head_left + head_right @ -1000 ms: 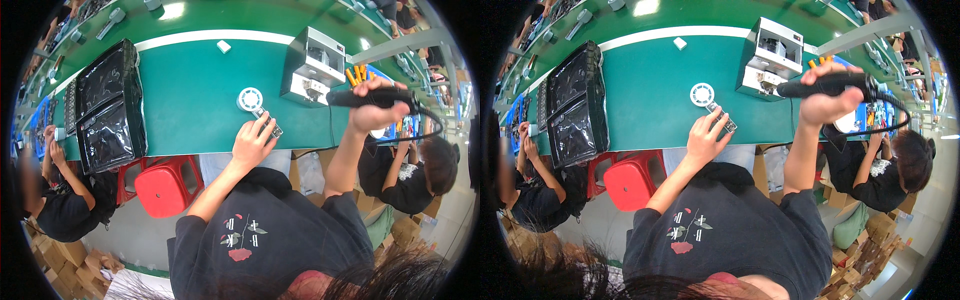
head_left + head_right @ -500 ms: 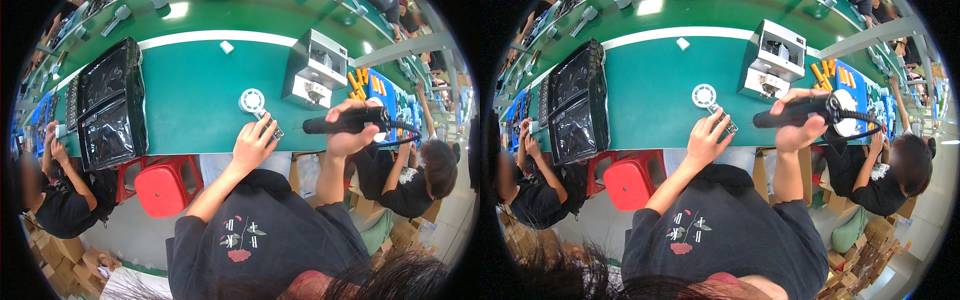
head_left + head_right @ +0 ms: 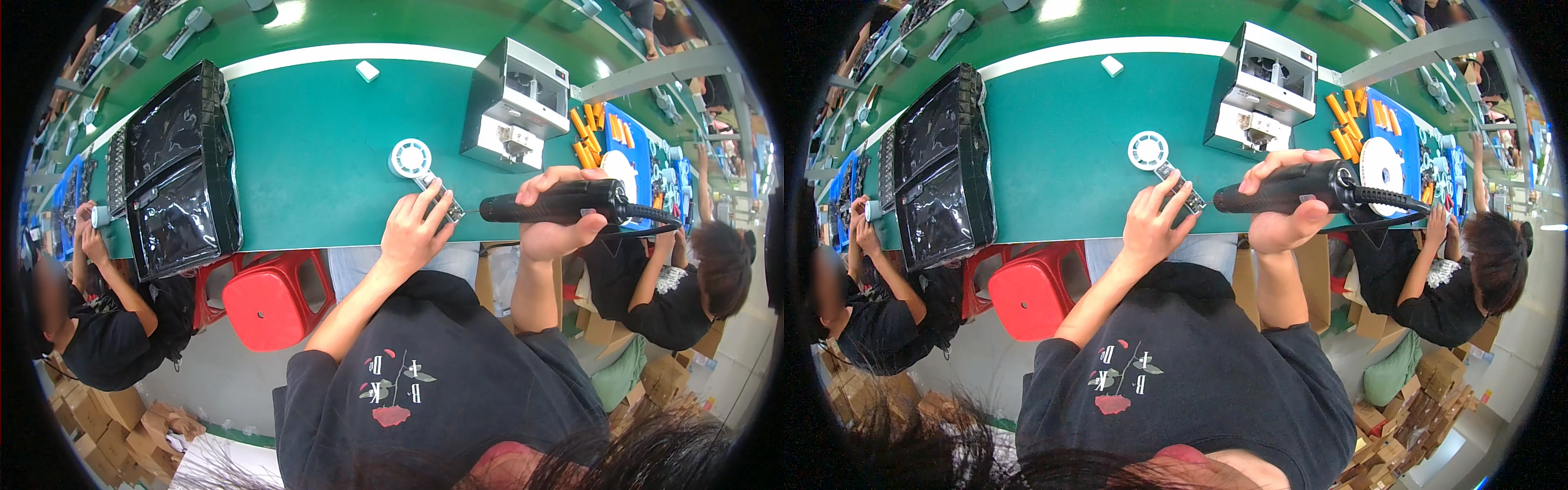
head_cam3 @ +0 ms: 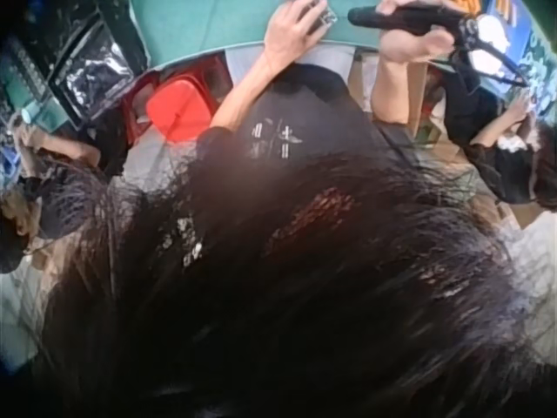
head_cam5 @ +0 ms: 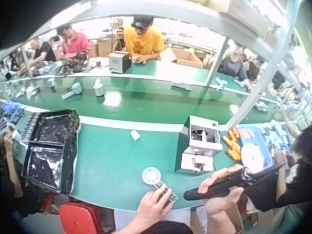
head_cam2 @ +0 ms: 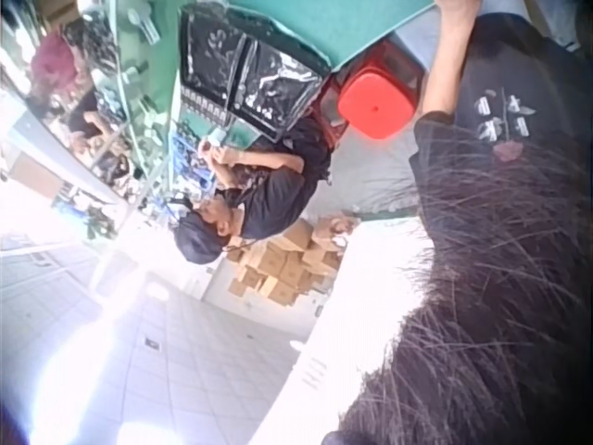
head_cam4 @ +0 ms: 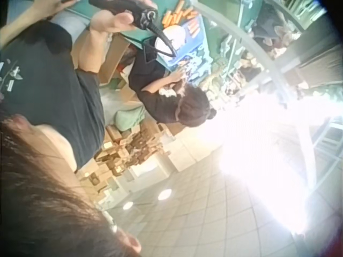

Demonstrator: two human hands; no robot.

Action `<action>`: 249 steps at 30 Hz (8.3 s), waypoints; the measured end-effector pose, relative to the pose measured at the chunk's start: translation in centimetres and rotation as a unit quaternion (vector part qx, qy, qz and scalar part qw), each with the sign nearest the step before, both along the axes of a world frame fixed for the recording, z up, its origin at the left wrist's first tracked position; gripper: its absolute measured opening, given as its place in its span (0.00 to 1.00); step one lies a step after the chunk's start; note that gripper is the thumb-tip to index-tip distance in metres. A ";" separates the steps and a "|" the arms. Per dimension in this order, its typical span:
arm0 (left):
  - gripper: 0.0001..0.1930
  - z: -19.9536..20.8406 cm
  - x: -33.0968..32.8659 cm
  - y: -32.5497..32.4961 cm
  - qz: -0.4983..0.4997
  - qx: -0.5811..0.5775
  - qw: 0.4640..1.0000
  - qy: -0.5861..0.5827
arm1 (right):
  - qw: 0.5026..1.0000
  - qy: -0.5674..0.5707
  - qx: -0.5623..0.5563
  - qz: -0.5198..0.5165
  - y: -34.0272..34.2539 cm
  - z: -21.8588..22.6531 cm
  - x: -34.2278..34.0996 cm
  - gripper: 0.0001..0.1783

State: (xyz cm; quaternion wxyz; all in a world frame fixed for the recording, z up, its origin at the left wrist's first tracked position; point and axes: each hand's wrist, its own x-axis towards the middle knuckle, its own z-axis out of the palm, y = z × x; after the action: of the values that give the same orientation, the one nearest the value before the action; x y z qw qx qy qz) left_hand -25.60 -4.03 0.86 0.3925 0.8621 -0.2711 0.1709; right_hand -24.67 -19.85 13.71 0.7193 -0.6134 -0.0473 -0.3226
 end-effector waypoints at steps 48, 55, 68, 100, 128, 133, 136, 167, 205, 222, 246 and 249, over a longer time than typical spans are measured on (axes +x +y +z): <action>0.27 0.2 0.1 0.4 -0.020 -0.002 1.000 -0.013 | 0.992 -0.064 -0.073 0.075 6.9 1.3 5.6 0.37; 0.26 -0.3 -0.2 0.5 -0.020 -0.015 1.000 0.002 | 0.992 -0.065 -0.077 0.073 7.4 0.7 5.9 0.37; 0.27 -0.1 -0.5 0.6 -0.033 -0.012 0.999 -0.002 | 0.992 -0.054 -0.088 0.070 8.2 0.4 5.2 0.41; 0.16 6.5 2.6 0.9 0.006 -0.056 0.960 0.274 | 0.932 0.358 -0.042 -0.019 -10.7 -10.4 -5.7 0.12; 0.14 2.3 45.2 -8.1 -0.030 0.154 0.986 0.064 | 0.934 0.350 0.078 0.013 -12.8 -11.3 -5.7 0.19; 0.11 1.4 41.5 -5.9 -0.028 0.098 0.993 -0.053 | 0.934 0.352 0.069 0.008 -12.4 -11.4 -5.9 0.20; 0.09 2.2 36.5 -3.6 -0.057 0.069 0.993 -0.073 | 0.932 0.353 0.076 0.002 -12.5 -11.3 -5.8 0.19; 0.14 4.2 50.5 31.3 0.389 0.353 0.842 0.125 | 0.907 0.391 0.074 -0.138 -11.2 -11.7 -4.3 0.20; 0.24 3.6 -1.4 3.9 0.203 -0.001 0.971 0.128 | 0.969 0.236 0.065 0.002 -12.4 -12.3 -6.4 0.19; 0.31 0.8 -1.8 5.0 0.056 0.013 0.998 0.008 | 0.950 0.301 0.084 -0.024 -11.5 -11.6 -5.3 0.20; 0.30 0.1 -0.6 5.0 0.029 0.066 0.995 -0.071 | 0.948 0.307 0.074 -0.034 -11.7 -10.8 -5.7 0.20; 0.30 0.0 -0.8 4.8 0.041 0.065 0.995 -0.067 | 0.940 0.326 0.091 -0.041 -11.3 -9.8 -5.3 0.20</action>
State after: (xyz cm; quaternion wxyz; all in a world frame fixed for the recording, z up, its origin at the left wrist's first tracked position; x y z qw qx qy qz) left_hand -26.36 0.79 0.86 0.3091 0.8829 -0.2717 0.2262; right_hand -30.02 -31.11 3.89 0.7345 -0.6180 0.2443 -0.1374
